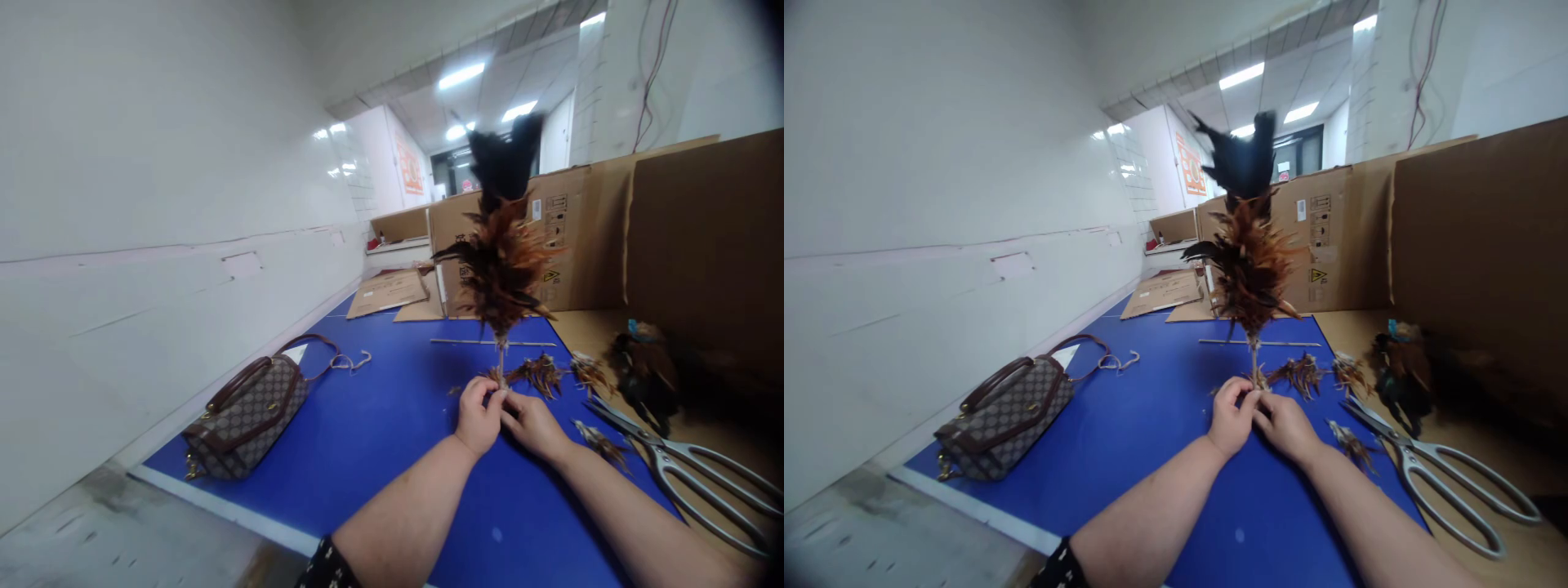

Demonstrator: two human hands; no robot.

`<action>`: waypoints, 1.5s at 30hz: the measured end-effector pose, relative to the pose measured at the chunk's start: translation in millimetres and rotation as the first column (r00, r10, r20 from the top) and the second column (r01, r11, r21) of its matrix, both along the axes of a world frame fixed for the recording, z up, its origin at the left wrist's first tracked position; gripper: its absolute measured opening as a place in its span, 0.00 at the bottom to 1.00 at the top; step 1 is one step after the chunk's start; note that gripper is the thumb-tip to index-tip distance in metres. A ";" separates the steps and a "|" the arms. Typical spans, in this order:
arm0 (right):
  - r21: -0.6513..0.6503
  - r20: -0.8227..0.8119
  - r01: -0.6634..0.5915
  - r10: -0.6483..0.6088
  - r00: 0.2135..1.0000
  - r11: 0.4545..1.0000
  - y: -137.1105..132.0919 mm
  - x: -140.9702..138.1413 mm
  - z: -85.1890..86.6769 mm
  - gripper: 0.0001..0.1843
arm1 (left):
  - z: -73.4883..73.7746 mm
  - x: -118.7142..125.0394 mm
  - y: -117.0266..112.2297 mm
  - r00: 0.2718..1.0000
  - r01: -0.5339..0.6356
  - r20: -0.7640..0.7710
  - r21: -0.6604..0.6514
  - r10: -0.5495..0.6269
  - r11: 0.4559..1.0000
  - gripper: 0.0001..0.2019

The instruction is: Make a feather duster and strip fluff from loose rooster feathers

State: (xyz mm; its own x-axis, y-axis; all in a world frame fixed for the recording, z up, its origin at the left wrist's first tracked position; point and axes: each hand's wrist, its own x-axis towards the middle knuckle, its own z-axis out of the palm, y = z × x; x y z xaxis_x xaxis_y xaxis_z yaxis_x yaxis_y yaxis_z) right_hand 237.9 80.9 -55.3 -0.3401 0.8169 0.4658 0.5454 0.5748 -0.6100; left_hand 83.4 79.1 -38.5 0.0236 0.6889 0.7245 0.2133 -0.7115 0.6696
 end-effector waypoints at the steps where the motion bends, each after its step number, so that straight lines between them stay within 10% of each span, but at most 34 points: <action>1: -0.005 0.001 -0.002 0.002 1.000 1.000 0.1 0.3 -0.4 0.15 | -0.5 -0.2 0.5 1.000 -0.001 -0.003 -0.003 0.001 1.000 0.02; 25: 0.016 -0.007 -0.065 0.065 0.998 0.998 -3.2 -2.1 3.2 0.13 | -14.0 1.4 8.9 0.988 0.091 0.145 -0.272 -0.053 0.958 0.06; 45: -0.017 -0.029 -0.079 0.079 0.996 0.997 -4.7 -3.3 6.4 0.11 | -14.6 -4.0 9.5 0.999 0.051 0.030 -0.198 -0.046 0.979 0.09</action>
